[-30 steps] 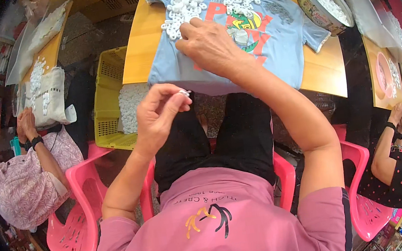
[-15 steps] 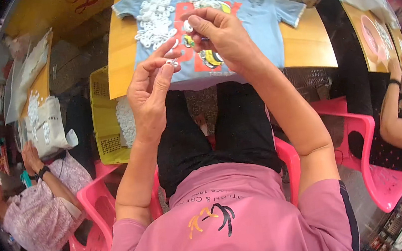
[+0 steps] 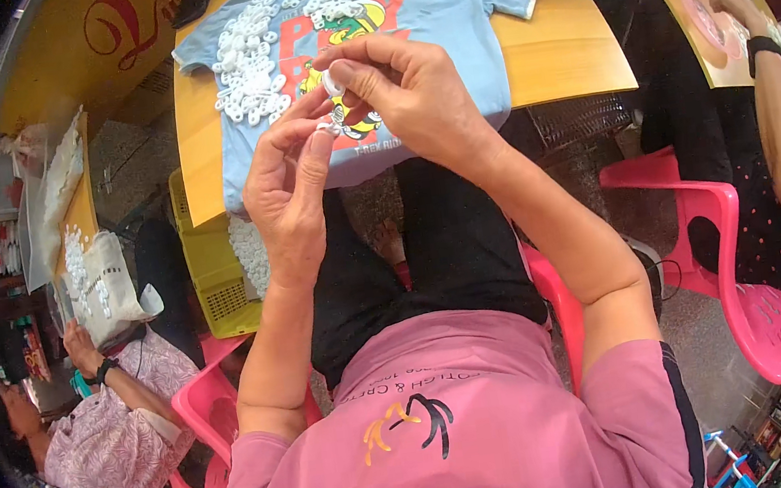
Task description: The person is inspecting and sorting small white plastic rings on a table in a workshop setting.
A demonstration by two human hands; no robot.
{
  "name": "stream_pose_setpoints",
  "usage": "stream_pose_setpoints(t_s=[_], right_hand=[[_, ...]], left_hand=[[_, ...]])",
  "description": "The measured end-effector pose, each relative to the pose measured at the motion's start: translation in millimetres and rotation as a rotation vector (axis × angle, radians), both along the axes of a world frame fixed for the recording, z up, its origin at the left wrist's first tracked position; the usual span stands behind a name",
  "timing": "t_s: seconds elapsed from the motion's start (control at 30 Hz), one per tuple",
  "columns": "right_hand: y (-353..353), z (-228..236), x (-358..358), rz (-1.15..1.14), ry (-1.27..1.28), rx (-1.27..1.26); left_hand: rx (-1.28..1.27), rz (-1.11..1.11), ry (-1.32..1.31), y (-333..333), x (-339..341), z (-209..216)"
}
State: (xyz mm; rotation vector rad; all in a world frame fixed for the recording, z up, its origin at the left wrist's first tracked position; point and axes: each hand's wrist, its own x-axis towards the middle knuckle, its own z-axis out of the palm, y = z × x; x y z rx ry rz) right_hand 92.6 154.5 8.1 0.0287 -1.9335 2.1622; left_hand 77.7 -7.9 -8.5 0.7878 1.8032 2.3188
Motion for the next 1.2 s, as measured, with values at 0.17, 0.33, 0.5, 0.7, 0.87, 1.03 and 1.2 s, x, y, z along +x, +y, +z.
stream_pose_setpoints(t_s=[0.17, 0.33, 0.5, 0.7, 0.87, 1.03, 1.2], right_hand=[[1, -3, 3, -0.018, 0.04, -0.027], [8, -10, 2, 0.063, -0.002, -0.101], [8, -12, 5, 0.094, -0.035, -0.13], [9, -10, 8, 0.137, -0.073, -0.126], [7, -12, 8, 0.111, -0.086, -0.005], [9, -19, 7, -0.101, 0.147, 0.283], [5, -26, 6, -0.133, 0.269, 0.515]], left_hand=[[0.088, -0.028, -0.115, 8, 2, 5], [0.116, -0.019, -0.254, 13, -3, 1], [0.104, -0.011, -0.327, 12, -5, 2], [0.108, 0.019, -0.357, 10, -7, 3], [0.136, 0.01, -0.368, 8, -9, -2], [0.208, -0.014, -0.486, 11, -8, 5], [0.197, 0.018, -0.446, 11, -10, -4]])
